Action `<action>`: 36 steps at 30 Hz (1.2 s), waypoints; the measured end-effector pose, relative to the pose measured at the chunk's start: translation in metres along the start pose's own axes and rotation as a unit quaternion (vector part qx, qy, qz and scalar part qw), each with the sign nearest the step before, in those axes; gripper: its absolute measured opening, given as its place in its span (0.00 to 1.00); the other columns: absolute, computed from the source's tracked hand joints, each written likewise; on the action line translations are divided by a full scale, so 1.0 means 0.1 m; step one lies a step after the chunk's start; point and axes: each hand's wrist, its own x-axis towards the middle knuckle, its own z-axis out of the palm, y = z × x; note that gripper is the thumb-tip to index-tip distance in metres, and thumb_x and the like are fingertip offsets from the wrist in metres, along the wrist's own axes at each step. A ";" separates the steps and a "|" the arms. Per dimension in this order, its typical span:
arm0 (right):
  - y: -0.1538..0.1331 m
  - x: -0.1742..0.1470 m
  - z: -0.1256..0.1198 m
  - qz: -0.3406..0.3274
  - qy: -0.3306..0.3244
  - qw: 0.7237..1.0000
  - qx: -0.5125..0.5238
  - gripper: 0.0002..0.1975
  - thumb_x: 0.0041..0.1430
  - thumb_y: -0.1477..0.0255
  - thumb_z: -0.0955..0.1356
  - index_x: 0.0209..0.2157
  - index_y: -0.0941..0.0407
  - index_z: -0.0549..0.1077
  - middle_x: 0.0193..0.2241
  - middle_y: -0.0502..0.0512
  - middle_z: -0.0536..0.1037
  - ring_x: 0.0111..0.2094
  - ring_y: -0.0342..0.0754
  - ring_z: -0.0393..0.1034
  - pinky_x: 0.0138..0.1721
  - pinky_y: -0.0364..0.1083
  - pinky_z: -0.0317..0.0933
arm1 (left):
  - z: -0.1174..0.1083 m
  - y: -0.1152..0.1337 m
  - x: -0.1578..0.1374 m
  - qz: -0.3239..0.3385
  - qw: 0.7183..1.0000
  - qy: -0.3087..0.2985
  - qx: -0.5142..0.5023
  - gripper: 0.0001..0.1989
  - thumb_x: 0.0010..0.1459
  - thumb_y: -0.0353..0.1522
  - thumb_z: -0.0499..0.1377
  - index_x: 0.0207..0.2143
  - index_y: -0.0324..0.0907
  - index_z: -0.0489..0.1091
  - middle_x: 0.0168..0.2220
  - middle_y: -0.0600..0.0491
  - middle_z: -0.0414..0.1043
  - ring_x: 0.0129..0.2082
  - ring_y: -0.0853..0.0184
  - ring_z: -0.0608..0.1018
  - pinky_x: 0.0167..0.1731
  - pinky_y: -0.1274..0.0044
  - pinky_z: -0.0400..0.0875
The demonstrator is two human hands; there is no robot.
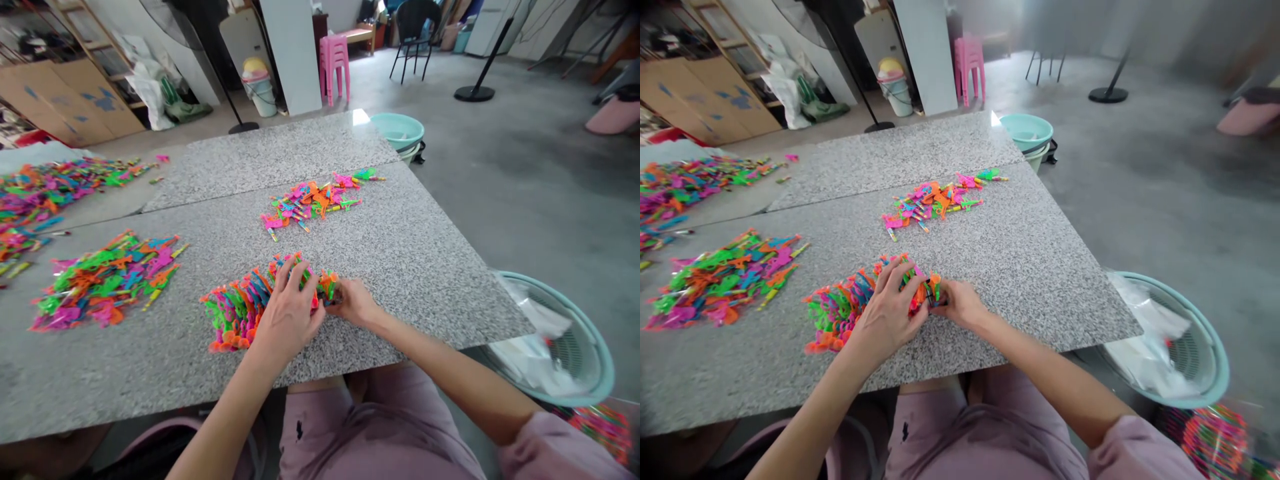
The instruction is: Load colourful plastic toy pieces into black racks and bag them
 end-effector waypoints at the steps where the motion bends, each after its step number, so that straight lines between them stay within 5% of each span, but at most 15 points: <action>1: 0.01 -0.01 0.00 0.003 0.017 1.000 -0.007 0.06 0.48 0.74 0.73 0.31 0.57 0.75 0.24 0.46 0.75 0.26 0.41 0.67 0.28 0.39 0.54 | 0.00 -0.01 0.00 0.000 1.000 0.003 -0.002 0.14 0.58 0.28 0.56 0.48 0.41 0.67 0.56 0.42 0.60 0.65 0.47 0.55 0.62 0.54 0.60; 6: 0.04 0.01 -0.05 0.029 0.027 0.999 -0.022 0.08 0.48 0.73 0.74 0.33 0.56 0.77 0.27 0.48 0.78 0.28 0.43 0.69 0.31 0.40 0.57 | 0.00 -0.01 0.00 0.002 1.000 -0.003 -0.006 0.15 0.58 0.28 0.56 0.49 0.40 0.67 0.56 0.42 0.60 0.66 0.46 0.54 0.62 0.54 0.60; 10: 0.02 0.01 -0.05 -0.012 0.007 1.000 -0.023 0.09 0.51 0.73 0.74 0.36 0.55 0.76 0.29 0.48 0.79 0.31 0.45 0.72 0.35 0.41 0.58 | -0.01 -0.01 0.00 0.002 1.000 -0.008 0.003 0.15 0.59 0.28 0.56 0.50 0.38 0.67 0.57 0.40 0.59 0.65 0.46 0.54 0.63 0.56 0.59; 17: -0.14 0.03 -0.04 -0.023 0.002 0.990 -0.136 0.07 0.51 0.74 0.73 0.34 0.57 0.74 0.27 0.50 0.78 0.29 0.46 0.71 0.34 0.43 0.56 | 0.00 -0.02 0.00 0.001 1.000 0.007 -0.012 0.17 0.57 0.28 0.56 0.50 0.41 0.67 0.56 0.41 0.61 0.65 0.45 0.55 0.61 0.53 0.62; 29: 0.00 0.05 -0.04 0.045 -0.004 0.999 -0.016 0.09 0.48 0.72 0.75 0.33 0.57 0.76 0.25 0.47 0.77 0.27 0.42 0.69 0.28 0.39 0.54 | 0.00 -0.02 0.00 0.001 1.000 -0.007 0.003 0.16 0.59 0.29 0.55 0.51 0.38 0.66 0.57 0.41 0.59 0.65 0.47 0.54 0.63 0.57 0.59; 36: -0.18 0.05 -0.03 -0.009 -0.014 0.981 -0.195 0.08 0.52 0.73 0.72 0.37 0.56 0.75 0.29 0.53 0.80 0.31 0.48 0.72 0.37 0.45 0.57 | -0.01 -0.02 0.01 -0.002 1.000 -0.010 0.001 0.18 0.59 0.28 0.55 0.52 0.38 0.66 0.56 0.42 0.59 0.65 0.47 0.54 0.64 0.57 0.58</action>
